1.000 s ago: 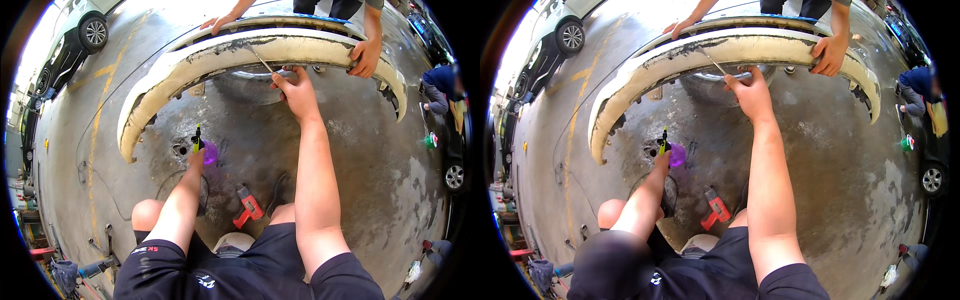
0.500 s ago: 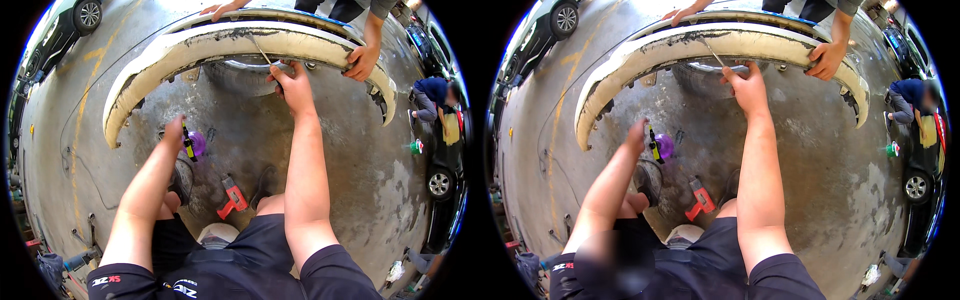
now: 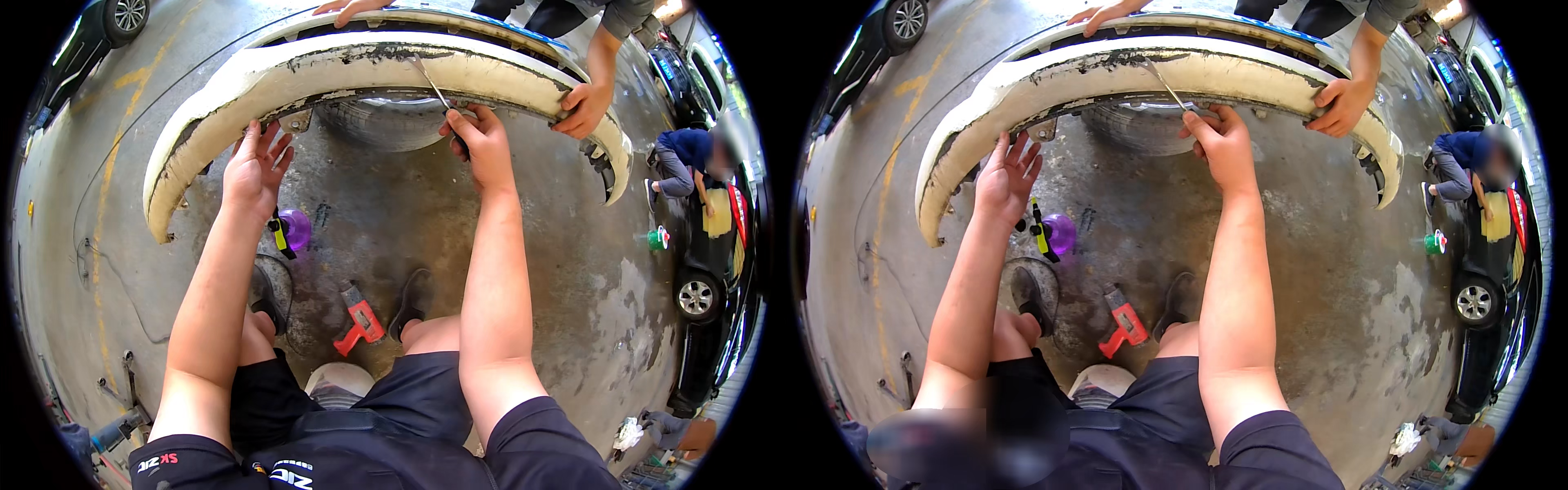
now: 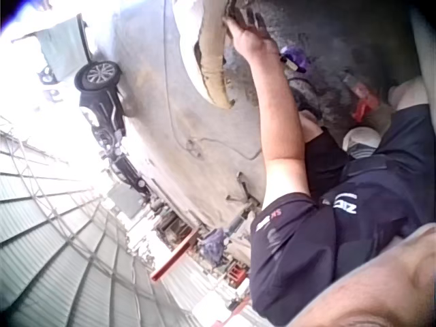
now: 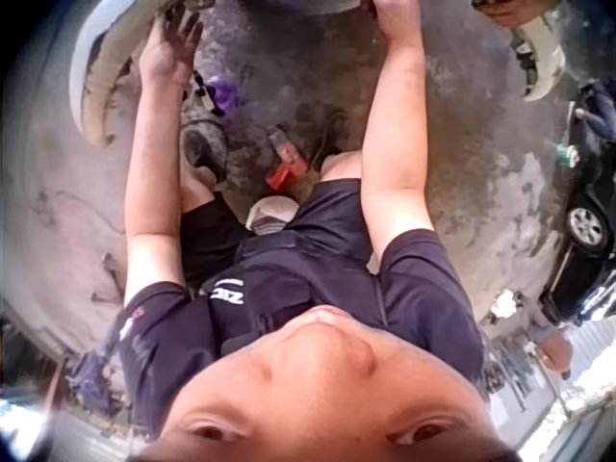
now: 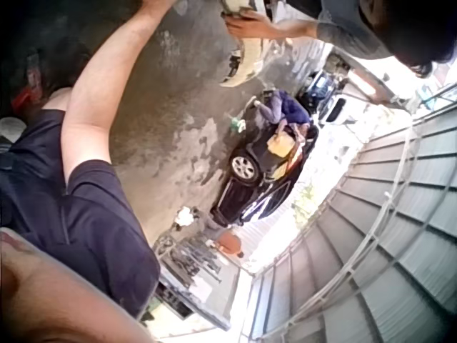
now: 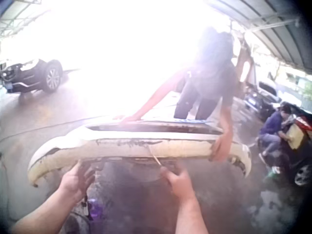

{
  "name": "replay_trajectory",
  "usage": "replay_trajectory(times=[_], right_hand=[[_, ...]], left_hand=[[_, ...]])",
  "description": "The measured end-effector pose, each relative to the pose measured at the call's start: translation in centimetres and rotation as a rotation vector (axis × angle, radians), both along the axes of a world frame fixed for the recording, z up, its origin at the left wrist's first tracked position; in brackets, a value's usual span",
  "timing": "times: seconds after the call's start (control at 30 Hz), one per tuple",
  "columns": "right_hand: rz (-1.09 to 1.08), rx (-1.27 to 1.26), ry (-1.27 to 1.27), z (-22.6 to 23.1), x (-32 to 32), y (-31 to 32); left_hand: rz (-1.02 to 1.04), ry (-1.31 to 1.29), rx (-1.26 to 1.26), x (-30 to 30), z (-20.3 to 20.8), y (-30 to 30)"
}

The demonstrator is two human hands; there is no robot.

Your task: The person sits on the floor and repairs a detached white car bumper held by an assistant. They use a screwdriver to probe a crack, apply liquid from a spray bottle, and heat the area with a red heat gun to smooth the plastic.

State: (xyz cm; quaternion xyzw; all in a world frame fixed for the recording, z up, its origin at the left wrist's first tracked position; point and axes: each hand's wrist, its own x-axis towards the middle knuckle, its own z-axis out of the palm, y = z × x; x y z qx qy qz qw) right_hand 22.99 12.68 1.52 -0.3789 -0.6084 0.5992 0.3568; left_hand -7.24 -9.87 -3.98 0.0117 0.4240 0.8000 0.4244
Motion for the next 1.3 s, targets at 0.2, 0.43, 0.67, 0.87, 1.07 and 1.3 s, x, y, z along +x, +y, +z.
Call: replay_trajectory(times=[0.2, 0.43, 0.67, 0.87, 1.07, 1.3], right_hand=[[0.003, 0.071, -0.033, -0.1, -0.7, -0.4], [-0.100, 0.129, -0.113, -0.2, -1.9, -0.5], [-0.115, 0.090, -0.156, 0.3, -1.8, -1.2], [-0.146, 0.117, -0.150, 0.1, -2.0, -1.7], [-0.151, 0.125, -0.159, 0.2, -2.1, -2.1], [-0.067, 0.177, -0.435, 3.8, -0.6, -1.6]], left_hand=[[0.012, 0.061, -0.097, -0.1, 0.8, 0.1], [0.074, -0.111, 0.004, 0.6, 1.0, 1.2], [0.038, -0.059, -0.090, 0.7, 1.1, 1.5], [0.051, -0.018, -0.162, 1.2, 1.5, 1.6], [0.078, -0.030, -0.190, 1.6, 1.5, 1.8], [0.047, -0.039, -0.093, 0.9, 1.0, 1.6]])
